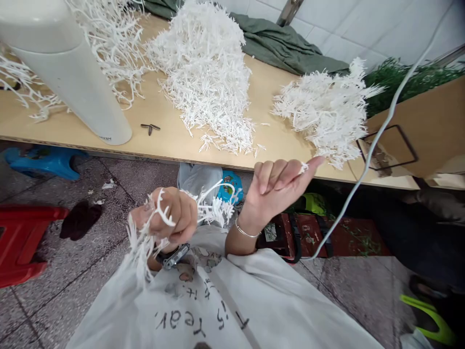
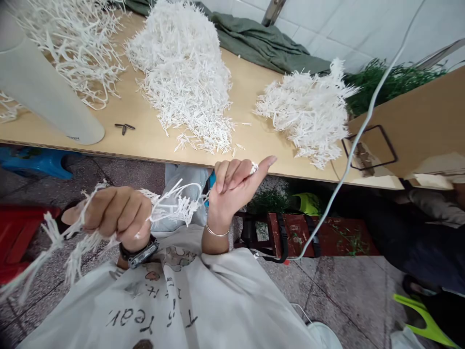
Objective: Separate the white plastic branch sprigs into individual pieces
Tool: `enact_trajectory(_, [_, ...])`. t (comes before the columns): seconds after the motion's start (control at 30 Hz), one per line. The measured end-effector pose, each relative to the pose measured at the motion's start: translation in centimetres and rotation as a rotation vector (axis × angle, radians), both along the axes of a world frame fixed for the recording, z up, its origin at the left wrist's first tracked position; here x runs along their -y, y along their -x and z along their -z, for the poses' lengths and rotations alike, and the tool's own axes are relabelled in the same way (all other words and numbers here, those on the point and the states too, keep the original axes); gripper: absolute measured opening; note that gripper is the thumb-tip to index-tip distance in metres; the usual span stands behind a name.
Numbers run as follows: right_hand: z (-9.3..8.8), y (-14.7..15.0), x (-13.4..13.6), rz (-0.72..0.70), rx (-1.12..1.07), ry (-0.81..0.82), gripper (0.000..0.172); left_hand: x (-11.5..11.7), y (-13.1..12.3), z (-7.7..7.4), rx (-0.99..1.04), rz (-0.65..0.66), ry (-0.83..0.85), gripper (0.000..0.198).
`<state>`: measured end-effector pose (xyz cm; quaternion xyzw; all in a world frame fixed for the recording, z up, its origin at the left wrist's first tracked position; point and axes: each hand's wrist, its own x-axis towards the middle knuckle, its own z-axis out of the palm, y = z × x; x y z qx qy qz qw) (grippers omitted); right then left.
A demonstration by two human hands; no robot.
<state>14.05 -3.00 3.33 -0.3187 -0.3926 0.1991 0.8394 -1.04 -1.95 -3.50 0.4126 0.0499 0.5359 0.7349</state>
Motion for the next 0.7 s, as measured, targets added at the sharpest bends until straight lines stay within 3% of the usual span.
enact_trajectory(0.07, [-0.2, -0.6, -0.8, 0.098, 0.037, 0.023, 0.059, -0.6, 0.1, -1.5, 0.311, 0.202, -0.275, 0.046])
enact_trajectory(0.1, [-0.2, -1.1, -1.5, 0.158, 0.066, 0.051, 0.057, -0.6, -0.2, -2.3, 0.317, 0.219, -0.274, 0.043])
enact_trajectory(0.2, [0.8, -3.4, -4.6, 0.307, 0.209, 0.168, 0.048, 0.0, -1.4, -4.2, 0.205, 0.051, -0.032, 0.038])
enact_trajectory(0.27, [1.9, -5.4, -6.8, 0.321, 0.354, 0.263, 0.044, 0.6, -2.0, -4.8, 0.147, -0.060, 0.140, 0.037])
enact_trajectory(0.37, [2.9, -7.4, -8.6, 0.253, 0.515, 0.306, 0.043, 1.1, -2.4, -4.9, 0.087, -0.119, 0.246, 0.036])
enact_trajectory(0.5, [2.7, -7.2, -8.2, 0.124, 0.625, 0.309, 0.038, 0.8, -2.4, -4.5, 0.032, -0.188, 0.247, 0.031])
enact_trajectory(0.7, [2.7, -8.6, -9.1, 0.242, 0.797, 0.339, 0.029, 0.3, -2.5, -3.1, -0.106, -0.253, 0.153, 0.021])
